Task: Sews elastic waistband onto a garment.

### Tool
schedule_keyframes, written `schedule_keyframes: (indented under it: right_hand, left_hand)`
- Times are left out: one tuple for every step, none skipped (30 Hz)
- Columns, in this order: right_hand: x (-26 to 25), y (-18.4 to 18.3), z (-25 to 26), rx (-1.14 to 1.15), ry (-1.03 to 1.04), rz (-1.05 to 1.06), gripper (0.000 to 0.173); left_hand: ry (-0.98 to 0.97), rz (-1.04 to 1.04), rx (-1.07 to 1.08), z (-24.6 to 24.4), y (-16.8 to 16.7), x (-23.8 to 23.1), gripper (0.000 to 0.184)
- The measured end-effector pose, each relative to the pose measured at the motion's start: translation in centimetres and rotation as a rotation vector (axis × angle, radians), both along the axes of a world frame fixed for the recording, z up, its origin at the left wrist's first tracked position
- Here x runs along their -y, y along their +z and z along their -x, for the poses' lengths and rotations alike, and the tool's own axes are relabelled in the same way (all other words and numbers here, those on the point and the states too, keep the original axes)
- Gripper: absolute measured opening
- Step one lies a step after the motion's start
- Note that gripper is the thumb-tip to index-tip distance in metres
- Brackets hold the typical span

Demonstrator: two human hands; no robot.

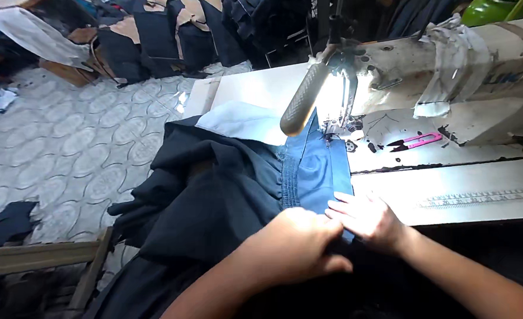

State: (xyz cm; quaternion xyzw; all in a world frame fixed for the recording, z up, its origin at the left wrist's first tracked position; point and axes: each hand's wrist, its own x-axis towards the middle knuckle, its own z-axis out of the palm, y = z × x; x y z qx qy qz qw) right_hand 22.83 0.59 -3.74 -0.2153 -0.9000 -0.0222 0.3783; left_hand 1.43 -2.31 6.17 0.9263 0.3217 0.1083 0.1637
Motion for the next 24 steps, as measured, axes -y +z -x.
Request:
schedule_keyframes:
  right_hand:
    - [1.0,-0.8,0.1,-0.004,-0.036,0.014,0.025]
    - [1.9,-1.6,0.1,0.002,-0.063,0.044,0.025]
    - [2.4,-2.3,0.1,0.012,-0.080,0.077,0.026]
    - [2.8,-2.6,-0.1,0.014,-0.092,0.107,0.028]
    - [2.9,-2.8,-0.2,0.008,-0.098,0.140,0.029]
    - [2.9,-3.0,-0.4,-0.009,-0.109,0.165,0.029]
    - [3.1,-3.2,-0.5,-0.022,-0.125,0.187,0.029]
    - [3.4,-3.4,-0.5,-0.025,-0.143,0.202,0.029]
    - [3.6,-3.4,-0.7,-0.029,-0.151,0.213,0.029]
    - [3.7,-3.2,-0.8,-0.020,-0.151,0.222,0.029]
    - [3.6,-3.0,-1.1,0.001,-0.153,0.224,0.029]
    - [3.5,-2.7,-1.5,0.031,-0.152,0.218,0.030]
    - [3.4,-2.4,-1.9,0.068,-0.150,0.211,0.031]
    - [3.3,-2.1,-2.2,0.103,-0.148,0.199,0.031]
    - [3.1,-1.9,-2.5,0.135,-0.146,0.188,0.031]
    - [3.0,-1.7,-2.7,0.156,-0.150,0.176,0.032]
    - [2.8,-1.5,-2.8,0.167,-0.153,0.174,0.031]
    - [2.5,-1.4,-2.7,0.175,-0.159,0.178,0.031]
    - [2.3,-1.3,-2.6,0.177,-0.166,0.187,0.031]
    - [1.9,-1.2,-2.5,0.174,-0.172,0.198,0.031]
    - [1.5,-1.2,-2.4,0.167,-0.177,0.209,0.032]
    - [1.0,-1.1,-2.3,0.157,-0.182,0.212,0.032]
    - [0.5,-0.8,-2.1,0.147,-0.186,0.219,0.032]
    - [-0.1,-0.6,-1.9,0.138,-0.189,0.227,0.033]
  left_hand:
    - [0.015,0.013,0.029,-0.3,-0.7,-1.5,0.039]
    - [0.056,0.022,0.045,-0.6,-1.8,-3.0,0.037]
    - [0.115,0.035,0.036,-0.8,-3.3,-4.2,0.040]
    - [0.174,0.069,-0.001,-0.9,-4.8,-5.0,0.043]
    - [0.227,0.108,-0.045,-0.9,-6.0,-5.3,0.046]
    - [0.279,0.100,-0.066,-0.9,-6.7,-5.0,0.048]
    - [0.320,0.098,-0.092,-0.9,-6.8,-4.5,0.049]
    - [0.346,0.109,-0.113,-1.0,-6.8,-4.0,0.051]
    - [0.362,0.121,-0.126,-1.0,-6.7,-3.6,0.052]
    - [0.373,0.124,-0.131,-1.2,-6.6,-3.3,0.052]
    - [0.382,0.122,-0.129,-1.3,-6.6,-3.2,0.051]
    - [0.389,0.111,-0.119,-1.4,-6.6,-3.1,0.050]
    - [0.395,0.102,-0.114,-1.5,-6.6,-3.0,0.050]
    - [0.398,0.099,-0.120,-1.6,-6.6,-2.9,0.049]
    - [0.400,0.096,-0.127,-1.6,-6.5,-3.0,0.049]
    - [0.397,0.077,-0.127,-1.6,-6.5,-3.2,0.048]
    - [0.390,0.057,-0.123,-1.5,-6.5,-3.6,0.048]
    - [0.381,0.061,-0.124,-1.4,-6.4,-4.1,0.048]
    - [0.375,0.069,-0.127,-1.3,-6.4,-4.6,0.048]
    - [0.372,0.070,-0.128,-1.1,-6.4,-5.2,0.048]
    - [0.374,0.069,-0.124,-1.0,-6.5,-5.7,0.049]
    - [0.379,0.061,-0.116,-0.9,-6.6,-6.2,0.049]
    - [0.385,0.051,-0.105,-0.8,-6.8,-6.7,0.048]
    - [0.391,0.032,-0.095,-0.8,-7.0,-7.2,0.048]
